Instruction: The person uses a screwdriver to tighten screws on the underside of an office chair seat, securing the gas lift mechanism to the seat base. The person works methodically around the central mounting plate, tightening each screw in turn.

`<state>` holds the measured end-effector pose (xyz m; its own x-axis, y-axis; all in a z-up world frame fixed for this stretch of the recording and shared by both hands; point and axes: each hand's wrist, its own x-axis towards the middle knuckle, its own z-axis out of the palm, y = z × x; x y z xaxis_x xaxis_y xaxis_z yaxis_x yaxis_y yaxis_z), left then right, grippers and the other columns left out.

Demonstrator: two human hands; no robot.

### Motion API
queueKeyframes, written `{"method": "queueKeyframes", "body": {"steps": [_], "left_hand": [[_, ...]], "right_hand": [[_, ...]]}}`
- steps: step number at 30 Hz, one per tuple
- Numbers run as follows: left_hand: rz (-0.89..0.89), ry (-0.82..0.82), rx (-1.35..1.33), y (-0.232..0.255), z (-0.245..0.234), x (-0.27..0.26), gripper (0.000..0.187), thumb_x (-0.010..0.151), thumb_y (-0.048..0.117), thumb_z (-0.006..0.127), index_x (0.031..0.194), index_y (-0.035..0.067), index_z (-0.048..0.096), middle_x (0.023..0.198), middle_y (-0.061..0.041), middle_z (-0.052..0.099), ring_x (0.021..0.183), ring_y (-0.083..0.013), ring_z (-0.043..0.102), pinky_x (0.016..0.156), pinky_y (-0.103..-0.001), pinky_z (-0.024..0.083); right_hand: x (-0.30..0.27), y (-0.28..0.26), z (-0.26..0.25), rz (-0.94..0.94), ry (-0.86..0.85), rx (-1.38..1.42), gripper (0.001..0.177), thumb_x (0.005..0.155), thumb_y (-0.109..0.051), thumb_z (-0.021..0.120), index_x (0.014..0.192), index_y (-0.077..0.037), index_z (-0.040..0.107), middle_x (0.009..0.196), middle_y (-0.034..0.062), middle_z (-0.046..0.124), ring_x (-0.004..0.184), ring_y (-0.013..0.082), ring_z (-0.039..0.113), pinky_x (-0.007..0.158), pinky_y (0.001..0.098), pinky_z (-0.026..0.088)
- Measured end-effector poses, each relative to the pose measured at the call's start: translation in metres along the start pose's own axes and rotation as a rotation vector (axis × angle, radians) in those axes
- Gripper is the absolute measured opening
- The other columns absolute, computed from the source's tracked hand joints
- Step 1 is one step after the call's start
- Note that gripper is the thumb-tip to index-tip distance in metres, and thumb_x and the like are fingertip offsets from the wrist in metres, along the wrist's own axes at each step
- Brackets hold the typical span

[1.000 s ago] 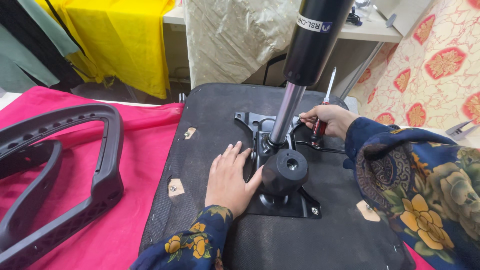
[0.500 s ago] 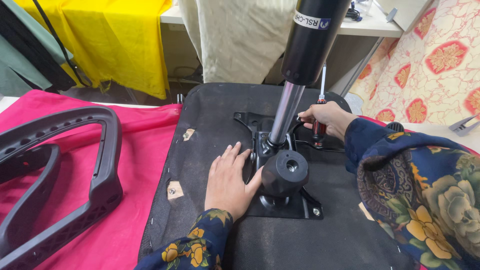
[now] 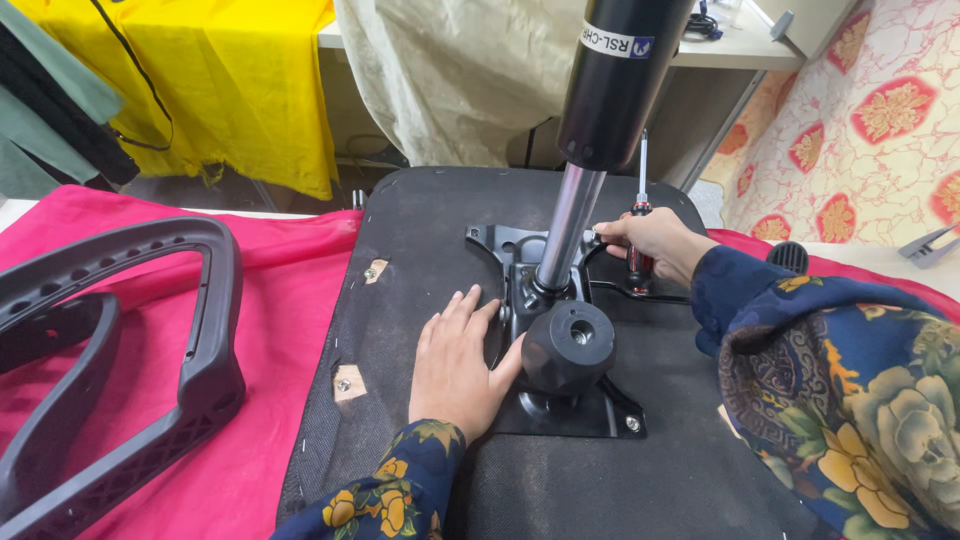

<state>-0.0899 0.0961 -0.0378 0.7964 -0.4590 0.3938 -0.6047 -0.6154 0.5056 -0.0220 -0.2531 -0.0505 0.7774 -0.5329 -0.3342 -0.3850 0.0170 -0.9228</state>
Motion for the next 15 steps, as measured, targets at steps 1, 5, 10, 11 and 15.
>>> {"method": "queueKeyframes", "body": {"steps": [1, 5, 10, 11, 15], "left_hand": [[0.003, 0.005, -0.002, 0.0, 0.0, 0.0, 0.06, 0.091, 0.048, 0.063, 0.134, 0.006, 0.062, 0.149, -0.017, 0.05, 0.144, -0.0328, 0.039, 0.118, -0.049, 0.026], [0.007, 0.014, -0.007, 0.0, 0.0, 0.0, 0.06, 0.092, 0.049, 0.063, 0.134, 0.006, 0.062, 0.149, -0.017, 0.051, 0.144, -0.0325, 0.039, 0.118, -0.049, 0.026], [0.004, 0.006, -0.003, 0.0, 0.001, 0.0, 0.06, 0.092, 0.049, 0.062, 0.134, 0.006, 0.062, 0.149, -0.017, 0.051, 0.145, -0.0319, 0.039, 0.118, -0.049, 0.026], [0.006, 0.004, -0.003, 0.0, 0.001, 0.0, 0.06, 0.092, 0.049, 0.062, 0.134, 0.006, 0.062, 0.149, -0.017, 0.051, 0.144, -0.032, 0.039, 0.118, -0.049, 0.026], [0.004, -0.021, 0.005, 0.0, -0.001, 0.001, 0.061, 0.093, 0.049, 0.061, 0.135, 0.005, 0.061, 0.149, -0.018, 0.049, 0.145, -0.0322, 0.038, 0.118, -0.049, 0.025]], "right_hand": [[0.0, 0.0, 0.0, 0.008, 0.004, 0.011, 0.024, 0.086, -0.005, 0.08, 0.086, -0.009, 0.056, 0.089, 0.0054, 0.068, 0.083, 0.0155, 0.072, 0.072, 0.0242, 0.063], [-0.004, -0.001, 0.001, 0.014, 0.035, 0.0, 0.023, 0.085, -0.006, 0.079, 0.085, -0.01, 0.057, 0.089, 0.0041, 0.067, 0.081, 0.014, 0.072, 0.07, 0.0237, 0.062], [-0.012, -0.001, 0.006, -0.073, 0.045, -0.092, 0.024, 0.086, -0.009, 0.08, 0.082, -0.012, 0.056, 0.086, 0.0029, 0.066, 0.079, 0.0122, 0.07, 0.067, 0.0242, 0.06], [-0.013, -0.001, 0.006, -0.084, 0.038, -0.099, 0.024, 0.087, -0.009, 0.079, 0.081, -0.012, 0.056, 0.086, 0.003, 0.066, 0.079, 0.012, 0.07, 0.067, 0.024, 0.06], [-0.012, 0.0, 0.007, -0.113, 0.046, -0.126, 0.027, 0.088, -0.01, 0.079, 0.079, -0.012, 0.054, 0.084, 0.0031, 0.065, 0.078, 0.0122, 0.07, 0.067, 0.0252, 0.06]]}}
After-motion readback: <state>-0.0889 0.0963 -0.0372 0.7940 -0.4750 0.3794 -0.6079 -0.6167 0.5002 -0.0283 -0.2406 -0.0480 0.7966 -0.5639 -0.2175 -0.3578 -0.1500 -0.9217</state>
